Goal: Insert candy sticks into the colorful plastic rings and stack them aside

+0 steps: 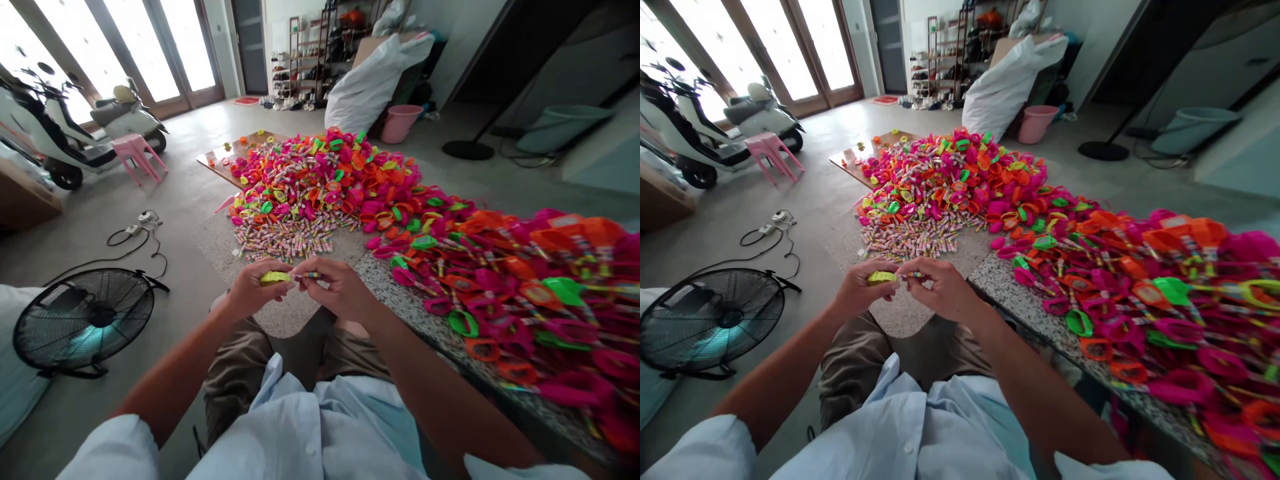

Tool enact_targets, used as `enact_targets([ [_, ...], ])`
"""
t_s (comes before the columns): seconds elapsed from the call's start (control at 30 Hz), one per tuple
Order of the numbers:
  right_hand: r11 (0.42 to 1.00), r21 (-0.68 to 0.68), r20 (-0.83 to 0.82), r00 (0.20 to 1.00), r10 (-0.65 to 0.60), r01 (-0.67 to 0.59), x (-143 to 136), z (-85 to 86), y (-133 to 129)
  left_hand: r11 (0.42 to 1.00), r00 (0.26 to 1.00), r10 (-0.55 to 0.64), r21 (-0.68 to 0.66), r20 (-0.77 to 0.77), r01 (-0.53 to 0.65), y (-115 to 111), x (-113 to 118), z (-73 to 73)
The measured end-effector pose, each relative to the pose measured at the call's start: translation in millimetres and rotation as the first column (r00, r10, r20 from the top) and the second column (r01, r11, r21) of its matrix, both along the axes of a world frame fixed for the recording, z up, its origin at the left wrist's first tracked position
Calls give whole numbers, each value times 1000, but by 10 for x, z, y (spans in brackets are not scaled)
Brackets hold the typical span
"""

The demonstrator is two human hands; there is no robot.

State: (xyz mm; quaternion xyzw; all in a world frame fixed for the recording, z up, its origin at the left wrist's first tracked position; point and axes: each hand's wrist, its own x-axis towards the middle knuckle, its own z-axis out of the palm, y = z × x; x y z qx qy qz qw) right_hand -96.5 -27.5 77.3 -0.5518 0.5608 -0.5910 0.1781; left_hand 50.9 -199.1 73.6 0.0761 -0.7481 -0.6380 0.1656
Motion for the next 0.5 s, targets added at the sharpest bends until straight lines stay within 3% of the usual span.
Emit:
enact_targets([
  [0.13,997,64,146,988,44,-54,-29,-60,1,996,994,-52,-64,93,58,9,-13,56],
  [0.3,994,92,302,953,28,-59,14,-57,-19,989,998,-12,-145,65,21,45,-44,74],
  [0.5,987,145,236,967,-99,66,47,-86,-17,979,1000,-15,-202,26,20,65,-92,72],
])
